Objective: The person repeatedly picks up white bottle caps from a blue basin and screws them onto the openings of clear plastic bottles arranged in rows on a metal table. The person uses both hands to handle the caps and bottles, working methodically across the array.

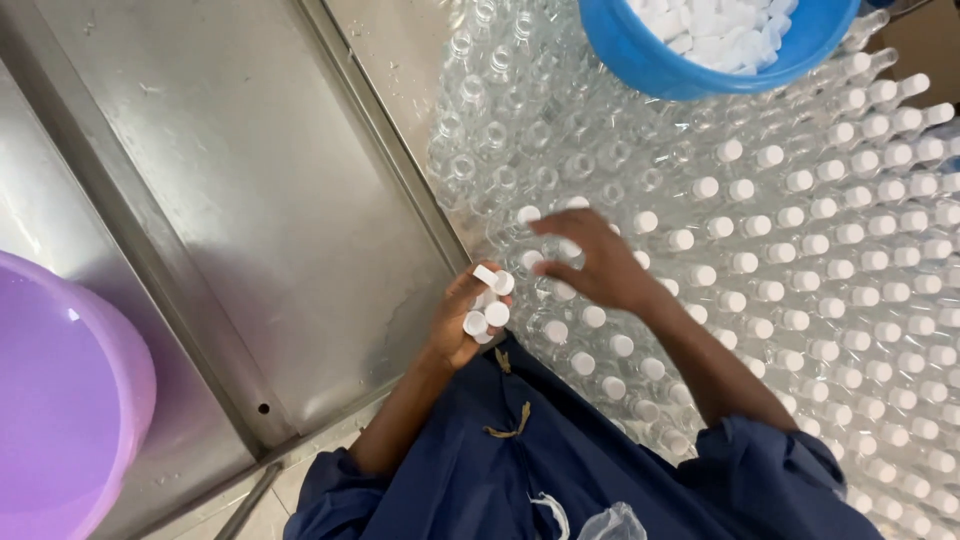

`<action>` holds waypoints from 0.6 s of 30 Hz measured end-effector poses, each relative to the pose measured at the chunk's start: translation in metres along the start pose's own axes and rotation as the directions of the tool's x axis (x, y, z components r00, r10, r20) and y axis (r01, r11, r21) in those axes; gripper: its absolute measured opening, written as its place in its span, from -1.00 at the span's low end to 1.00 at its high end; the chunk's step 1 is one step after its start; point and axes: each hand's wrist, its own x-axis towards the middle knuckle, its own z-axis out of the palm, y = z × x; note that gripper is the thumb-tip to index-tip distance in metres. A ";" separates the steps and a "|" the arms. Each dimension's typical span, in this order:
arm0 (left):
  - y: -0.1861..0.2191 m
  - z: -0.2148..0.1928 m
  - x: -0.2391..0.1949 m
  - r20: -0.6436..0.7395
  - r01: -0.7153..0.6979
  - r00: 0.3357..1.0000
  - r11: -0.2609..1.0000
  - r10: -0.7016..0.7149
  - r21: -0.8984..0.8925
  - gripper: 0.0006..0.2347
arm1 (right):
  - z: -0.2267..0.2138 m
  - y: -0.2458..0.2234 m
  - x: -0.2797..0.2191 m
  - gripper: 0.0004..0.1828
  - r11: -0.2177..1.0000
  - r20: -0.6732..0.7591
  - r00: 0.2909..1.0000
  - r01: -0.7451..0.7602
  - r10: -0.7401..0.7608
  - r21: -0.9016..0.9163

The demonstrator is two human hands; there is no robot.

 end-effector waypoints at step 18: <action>-0.008 -0.012 -0.028 0.024 -0.004 1.000 1.000 0.004 0.010 -0.70 | -0.032 0.110 -0.011 -0.72 0.872 -0.137 0.865 -0.490 0.483 -0.015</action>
